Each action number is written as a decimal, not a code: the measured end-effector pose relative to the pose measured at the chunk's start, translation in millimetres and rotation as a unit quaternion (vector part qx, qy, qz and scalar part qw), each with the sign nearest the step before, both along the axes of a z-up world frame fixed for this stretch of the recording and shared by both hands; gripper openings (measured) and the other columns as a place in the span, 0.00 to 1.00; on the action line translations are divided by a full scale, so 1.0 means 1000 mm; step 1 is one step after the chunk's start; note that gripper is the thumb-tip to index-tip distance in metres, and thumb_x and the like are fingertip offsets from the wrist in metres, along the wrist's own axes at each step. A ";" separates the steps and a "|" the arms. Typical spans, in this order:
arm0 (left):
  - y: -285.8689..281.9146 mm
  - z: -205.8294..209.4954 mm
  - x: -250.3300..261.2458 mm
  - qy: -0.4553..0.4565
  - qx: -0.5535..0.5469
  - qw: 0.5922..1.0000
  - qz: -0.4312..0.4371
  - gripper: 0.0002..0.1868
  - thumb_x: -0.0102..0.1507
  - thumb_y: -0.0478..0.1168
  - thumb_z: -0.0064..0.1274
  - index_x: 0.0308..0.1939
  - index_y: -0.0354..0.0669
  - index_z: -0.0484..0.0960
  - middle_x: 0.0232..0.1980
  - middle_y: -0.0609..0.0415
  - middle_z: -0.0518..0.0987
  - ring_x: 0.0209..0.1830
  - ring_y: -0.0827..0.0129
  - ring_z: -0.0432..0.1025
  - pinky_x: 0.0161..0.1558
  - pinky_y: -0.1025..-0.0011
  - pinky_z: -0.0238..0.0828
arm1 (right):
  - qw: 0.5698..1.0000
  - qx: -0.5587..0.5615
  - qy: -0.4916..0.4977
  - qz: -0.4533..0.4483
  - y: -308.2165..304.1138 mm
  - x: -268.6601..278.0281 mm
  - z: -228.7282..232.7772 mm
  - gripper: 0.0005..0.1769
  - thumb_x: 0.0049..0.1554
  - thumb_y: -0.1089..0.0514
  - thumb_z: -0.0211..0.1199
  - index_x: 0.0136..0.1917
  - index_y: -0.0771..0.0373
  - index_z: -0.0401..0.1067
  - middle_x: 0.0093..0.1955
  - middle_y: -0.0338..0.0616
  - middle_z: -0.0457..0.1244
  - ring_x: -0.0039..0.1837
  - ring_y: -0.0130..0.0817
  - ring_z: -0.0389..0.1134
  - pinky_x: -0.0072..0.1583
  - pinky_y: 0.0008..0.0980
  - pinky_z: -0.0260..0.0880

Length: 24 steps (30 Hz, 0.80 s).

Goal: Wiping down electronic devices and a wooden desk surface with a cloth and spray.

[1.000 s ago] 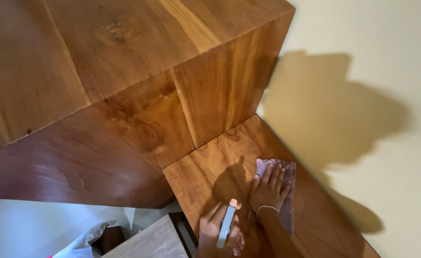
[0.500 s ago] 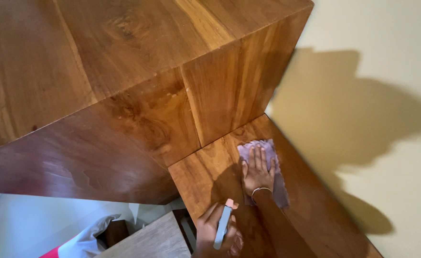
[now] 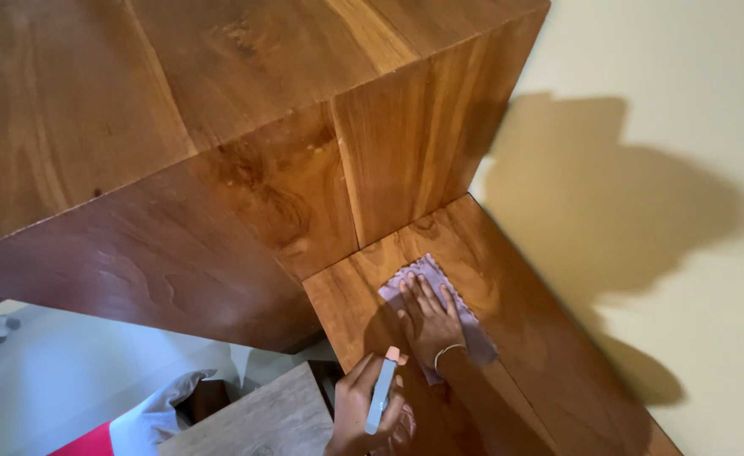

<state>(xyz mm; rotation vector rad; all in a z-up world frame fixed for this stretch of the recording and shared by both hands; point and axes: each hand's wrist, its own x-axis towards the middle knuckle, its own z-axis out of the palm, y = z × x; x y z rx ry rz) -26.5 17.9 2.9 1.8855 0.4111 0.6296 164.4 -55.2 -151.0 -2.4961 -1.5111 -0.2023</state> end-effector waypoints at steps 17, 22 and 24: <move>-0.003 -0.017 -0.016 0.037 0.008 0.999 -0.013 0.17 0.52 0.35 0.52 0.45 0.42 0.85 0.27 0.57 0.80 0.19 0.70 0.70 0.25 0.74 0.68 | 0.990 0.101 0.065 0.077 -0.080 0.005 -0.096 0.27 0.53 0.61 0.57 0.63 0.42 0.76 0.68 0.19 0.66 0.71 0.19 0.63 0.72 0.34 0.56; -0.003 -0.022 -0.019 0.031 -0.027 0.999 -0.007 0.18 0.51 0.36 0.53 0.44 0.41 0.85 0.28 0.58 0.82 0.20 0.70 0.72 0.26 0.75 0.71 | 0.984 0.149 0.075 0.059 -0.057 0.012 -0.062 0.22 0.58 0.58 0.54 0.65 0.50 0.75 0.71 0.28 0.65 0.72 0.26 0.64 0.74 0.40 0.60; -0.002 -0.025 -0.021 0.032 -0.012 0.999 0.000 0.19 0.50 0.36 0.52 0.45 0.42 0.85 0.30 0.57 0.82 0.23 0.67 0.75 0.28 0.73 0.73 | 0.987 0.112 0.114 0.013 -0.043 0.005 -0.050 0.27 0.58 0.59 0.47 0.70 0.54 0.70 0.75 0.33 0.61 0.77 0.27 0.58 0.78 0.37 0.48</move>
